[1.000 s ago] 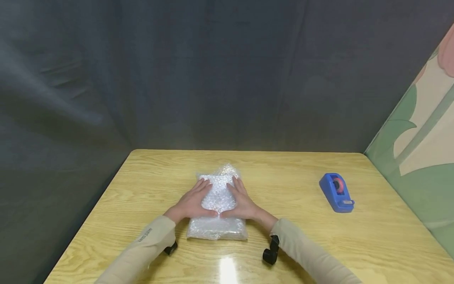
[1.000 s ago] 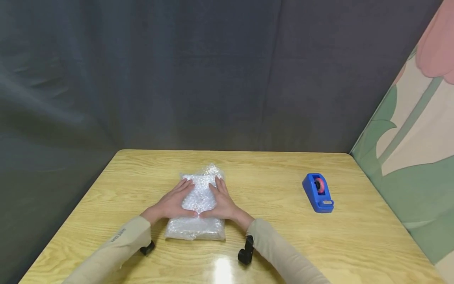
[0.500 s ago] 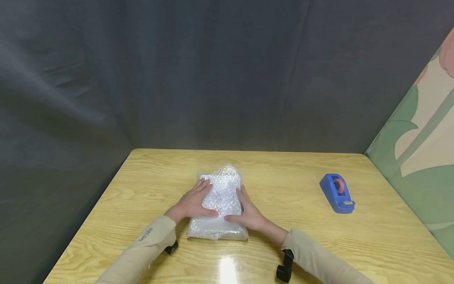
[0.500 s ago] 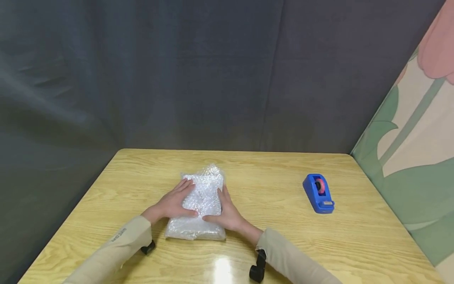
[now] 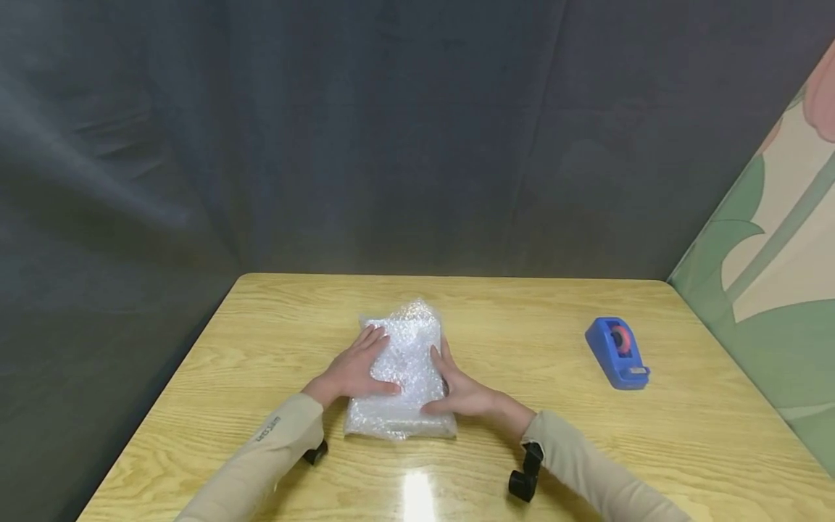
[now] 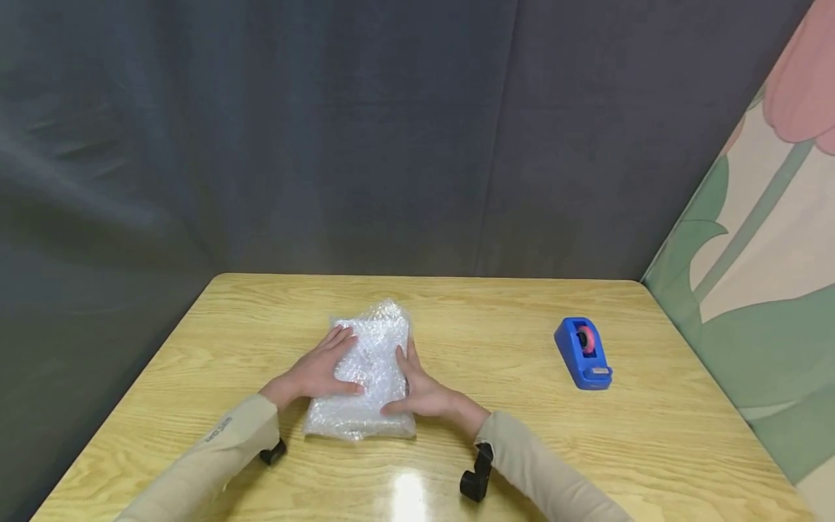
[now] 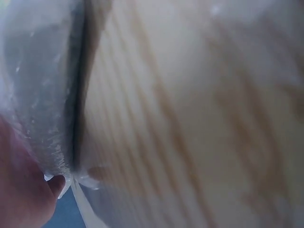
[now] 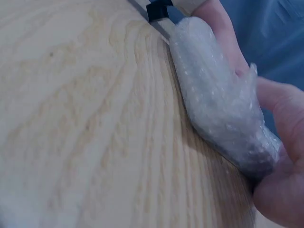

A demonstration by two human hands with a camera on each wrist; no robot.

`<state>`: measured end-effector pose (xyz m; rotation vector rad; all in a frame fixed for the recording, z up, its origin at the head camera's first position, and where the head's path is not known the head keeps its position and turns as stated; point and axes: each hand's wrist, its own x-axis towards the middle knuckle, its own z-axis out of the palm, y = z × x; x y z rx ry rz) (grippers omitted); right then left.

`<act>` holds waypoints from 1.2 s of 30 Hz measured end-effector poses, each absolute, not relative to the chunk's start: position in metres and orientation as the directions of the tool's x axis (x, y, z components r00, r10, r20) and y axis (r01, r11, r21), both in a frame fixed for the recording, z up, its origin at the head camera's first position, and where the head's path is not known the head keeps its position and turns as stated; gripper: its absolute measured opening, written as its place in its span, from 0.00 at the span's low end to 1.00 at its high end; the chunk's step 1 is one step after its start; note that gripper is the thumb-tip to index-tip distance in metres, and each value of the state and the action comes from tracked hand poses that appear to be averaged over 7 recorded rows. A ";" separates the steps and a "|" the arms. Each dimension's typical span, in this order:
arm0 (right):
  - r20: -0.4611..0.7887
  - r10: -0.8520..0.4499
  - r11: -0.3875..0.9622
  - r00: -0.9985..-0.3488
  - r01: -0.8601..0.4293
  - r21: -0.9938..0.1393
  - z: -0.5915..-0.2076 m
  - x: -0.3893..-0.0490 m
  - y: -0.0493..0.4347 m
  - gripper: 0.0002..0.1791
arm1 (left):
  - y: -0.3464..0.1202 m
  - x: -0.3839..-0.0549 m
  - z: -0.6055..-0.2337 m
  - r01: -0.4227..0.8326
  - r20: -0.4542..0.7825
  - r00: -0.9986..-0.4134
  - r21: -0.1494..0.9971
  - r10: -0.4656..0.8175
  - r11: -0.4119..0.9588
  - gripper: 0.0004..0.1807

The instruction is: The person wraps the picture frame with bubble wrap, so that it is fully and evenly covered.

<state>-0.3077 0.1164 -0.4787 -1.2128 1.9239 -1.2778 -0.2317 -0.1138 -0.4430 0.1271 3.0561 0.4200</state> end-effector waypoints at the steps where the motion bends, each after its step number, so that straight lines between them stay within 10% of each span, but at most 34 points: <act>1: 0.042 -0.892 0.149 -0.451 -0.379 -0.913 -0.478 -0.309 0.117 0.62 | -0.114 -0.232 -0.442 0.075 -0.046 -0.995 0.275 0.092 0.958 0.56; 21: 0.040 -0.880 0.183 -0.474 -0.414 -0.892 -0.476 -0.313 0.118 0.62 | -0.119 -0.232 -0.432 0.097 -0.160 -0.976 0.305 0.151 0.948 0.69; 36: 0.037 -0.817 0.222 -0.576 -0.372 -0.901 -0.461 -0.336 0.190 0.44 | -0.119 -0.233 -0.434 0.118 -0.144 -0.977 0.254 0.159 0.960 0.70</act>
